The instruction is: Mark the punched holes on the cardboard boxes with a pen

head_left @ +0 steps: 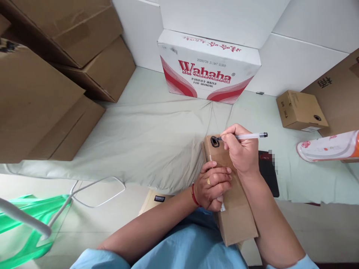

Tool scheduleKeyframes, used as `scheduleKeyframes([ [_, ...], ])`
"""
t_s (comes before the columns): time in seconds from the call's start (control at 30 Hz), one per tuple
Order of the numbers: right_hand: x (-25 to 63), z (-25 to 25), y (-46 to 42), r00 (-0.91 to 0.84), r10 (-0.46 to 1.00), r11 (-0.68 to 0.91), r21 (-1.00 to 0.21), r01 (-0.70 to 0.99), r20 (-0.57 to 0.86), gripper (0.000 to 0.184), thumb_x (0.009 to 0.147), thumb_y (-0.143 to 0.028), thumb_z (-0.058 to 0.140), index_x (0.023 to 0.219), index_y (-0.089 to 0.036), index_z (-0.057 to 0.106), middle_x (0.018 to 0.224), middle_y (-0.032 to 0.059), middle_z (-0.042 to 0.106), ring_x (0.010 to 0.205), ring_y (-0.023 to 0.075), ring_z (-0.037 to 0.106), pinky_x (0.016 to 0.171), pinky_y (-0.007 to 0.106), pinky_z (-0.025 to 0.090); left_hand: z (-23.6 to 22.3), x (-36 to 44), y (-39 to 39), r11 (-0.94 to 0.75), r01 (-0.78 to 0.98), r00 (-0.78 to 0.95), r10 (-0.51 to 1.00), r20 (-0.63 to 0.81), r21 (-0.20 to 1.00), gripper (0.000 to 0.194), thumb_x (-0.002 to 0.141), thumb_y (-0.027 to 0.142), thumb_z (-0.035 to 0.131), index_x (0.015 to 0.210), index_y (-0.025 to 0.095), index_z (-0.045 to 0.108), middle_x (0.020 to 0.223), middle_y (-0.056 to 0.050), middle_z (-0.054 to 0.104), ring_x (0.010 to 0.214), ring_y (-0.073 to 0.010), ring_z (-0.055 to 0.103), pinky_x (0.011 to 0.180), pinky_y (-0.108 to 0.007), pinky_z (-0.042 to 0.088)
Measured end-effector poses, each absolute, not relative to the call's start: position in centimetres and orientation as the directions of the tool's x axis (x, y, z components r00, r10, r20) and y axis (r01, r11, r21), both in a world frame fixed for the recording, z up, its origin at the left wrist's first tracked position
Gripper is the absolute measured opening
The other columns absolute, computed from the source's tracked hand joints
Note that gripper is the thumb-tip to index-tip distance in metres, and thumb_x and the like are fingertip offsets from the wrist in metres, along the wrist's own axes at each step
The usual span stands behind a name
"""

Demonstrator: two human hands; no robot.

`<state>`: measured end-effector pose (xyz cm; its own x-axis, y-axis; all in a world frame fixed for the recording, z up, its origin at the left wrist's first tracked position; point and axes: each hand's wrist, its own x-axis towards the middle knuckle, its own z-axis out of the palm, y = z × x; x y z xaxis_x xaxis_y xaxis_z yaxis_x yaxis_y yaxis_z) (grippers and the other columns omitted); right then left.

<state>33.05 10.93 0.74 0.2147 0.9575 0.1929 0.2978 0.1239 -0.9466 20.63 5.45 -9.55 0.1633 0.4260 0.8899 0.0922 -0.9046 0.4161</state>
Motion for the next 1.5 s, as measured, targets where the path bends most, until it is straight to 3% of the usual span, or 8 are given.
scheduleKeyframes([
  [0.33,32.8,1.5,11.0,0.138,0.979,0.093,-0.935,0.344,0.148,0.016,0.091,-0.021,0.063,0.075,-0.022,0.066,0.062,-0.0047,0.058,0.058,0.0109,0.049,0.059,0.027,0.038,-10.2,20.6,5.3,-0.901,0.053,0.177,0.433,0.884,0.430,0.032,0.094,0.030,0.044,0.112,0.022,0.068,0.097,-0.004,0.082,0.107,-0.0230,0.083,0.132,-0.041,0.036],
  [0.47,32.8,1.3,11.1,0.188,0.968,0.091,-0.928,0.360,0.168,0.016,0.090,-0.021,0.063,0.074,-0.022,0.065,0.061,-0.0047,0.057,0.058,0.0113,0.048,0.059,0.027,0.038,-10.4,20.6,5.2,-0.899,0.048,0.188,0.436,0.880,0.435,0.033,0.095,0.032,0.044,0.115,0.023,0.069,0.098,-0.004,0.082,0.108,-0.0239,0.082,0.133,-0.043,0.036],
  [0.67,32.9,1.1,11.2,0.214,0.960,0.112,-0.949,0.294,0.179,0.016,0.090,-0.023,0.063,0.074,-0.022,0.065,0.060,-0.0052,0.055,0.057,0.0108,0.045,0.057,0.026,0.036,-10.3,20.7,5.3,-0.901,0.047,0.171,0.433,0.885,0.431,0.032,0.095,0.032,0.044,0.111,0.021,0.069,0.096,-0.004,0.082,0.111,-0.0213,0.081,0.133,-0.038,0.035],
  [0.87,32.8,1.4,11.3,0.260,0.949,0.080,-0.933,0.352,0.179,0.017,0.087,-0.023,0.062,0.071,-0.022,0.062,0.058,-0.0055,0.052,0.055,0.0107,0.044,0.055,0.026,0.033,-10.7,20.7,5.1,-0.899,0.054,0.187,0.436,0.880,0.434,0.035,0.094,0.035,0.044,0.114,0.022,0.070,0.097,-0.005,0.082,0.108,-0.0238,0.082,0.133,-0.043,0.037],
  [1.13,32.7,1.4,11.1,0.253,0.950,0.082,-0.929,0.360,0.182,0.017,0.087,-0.023,0.061,0.070,-0.023,0.060,0.056,-0.0059,0.051,0.053,0.0098,0.042,0.053,0.025,0.032,-9.4,20.9,5.5,-0.907,0.072,0.128,0.421,0.898,0.415,0.031,0.101,0.032,0.039,0.102,0.022,0.069,0.090,-0.002,0.079,0.108,-0.0177,0.081,0.132,-0.033,0.037],
  [1.5,32.6,1.5,10.9,0.302,0.936,0.061,-0.927,0.370,0.181,0.018,0.085,-0.022,0.061,0.068,-0.023,0.060,0.056,-0.0059,0.050,0.054,0.0102,0.040,0.052,0.026,0.031,-10.3,20.9,5.4,-0.909,0.055,0.152,0.417,0.896,0.413,0.032,0.098,0.032,0.041,0.107,0.021,0.069,0.095,-0.005,0.081,0.111,-0.0209,0.081,0.134,-0.037,0.034],
])
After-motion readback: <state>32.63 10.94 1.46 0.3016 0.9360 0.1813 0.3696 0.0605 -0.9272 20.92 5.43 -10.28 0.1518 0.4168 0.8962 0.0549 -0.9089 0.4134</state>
